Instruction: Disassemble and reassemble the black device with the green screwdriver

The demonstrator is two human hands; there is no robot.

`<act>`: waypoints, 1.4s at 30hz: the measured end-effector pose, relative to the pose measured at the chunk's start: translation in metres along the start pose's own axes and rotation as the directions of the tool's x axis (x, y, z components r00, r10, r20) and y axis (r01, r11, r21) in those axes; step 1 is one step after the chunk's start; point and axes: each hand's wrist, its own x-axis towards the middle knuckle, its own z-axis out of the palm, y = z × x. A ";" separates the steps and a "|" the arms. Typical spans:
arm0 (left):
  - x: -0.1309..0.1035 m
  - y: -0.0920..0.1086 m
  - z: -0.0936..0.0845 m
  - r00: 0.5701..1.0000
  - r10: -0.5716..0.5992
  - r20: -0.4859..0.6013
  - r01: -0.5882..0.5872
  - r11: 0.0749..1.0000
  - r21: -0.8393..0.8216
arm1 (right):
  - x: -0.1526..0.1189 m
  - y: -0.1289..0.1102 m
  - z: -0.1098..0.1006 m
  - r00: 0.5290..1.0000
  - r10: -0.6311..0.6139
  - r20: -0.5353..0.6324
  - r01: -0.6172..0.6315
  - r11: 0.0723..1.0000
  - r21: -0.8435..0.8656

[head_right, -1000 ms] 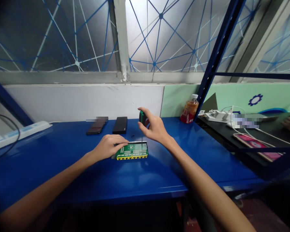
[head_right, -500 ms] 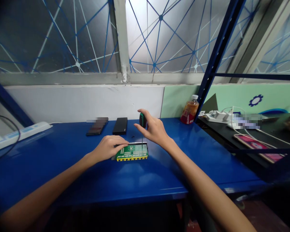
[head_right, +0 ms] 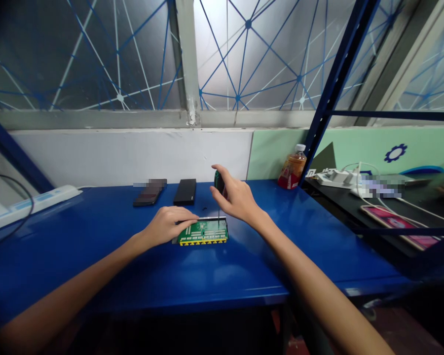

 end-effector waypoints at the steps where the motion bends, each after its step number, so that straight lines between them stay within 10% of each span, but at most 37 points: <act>1: 0.000 0.000 0.000 1.000 0.000 -0.001 0.000 1.000 0.003 | 0.000 0.000 0.000 1.000 -0.003 0.002 0.003 1.000 0.009; 36: 0.000 -0.001 0.000 0.998 0.055 -0.011 -0.054 0.997 0.063 | 0.001 -0.001 -0.004 0.993 -0.012 -0.120 0.003 0.998 -0.068; 42: -0.001 -0.003 0.001 0.998 0.067 -0.016 -0.065 0.995 0.076 | 0.002 -0.001 -0.005 1.000 0.001 0.008 -0.001 1.000 -0.013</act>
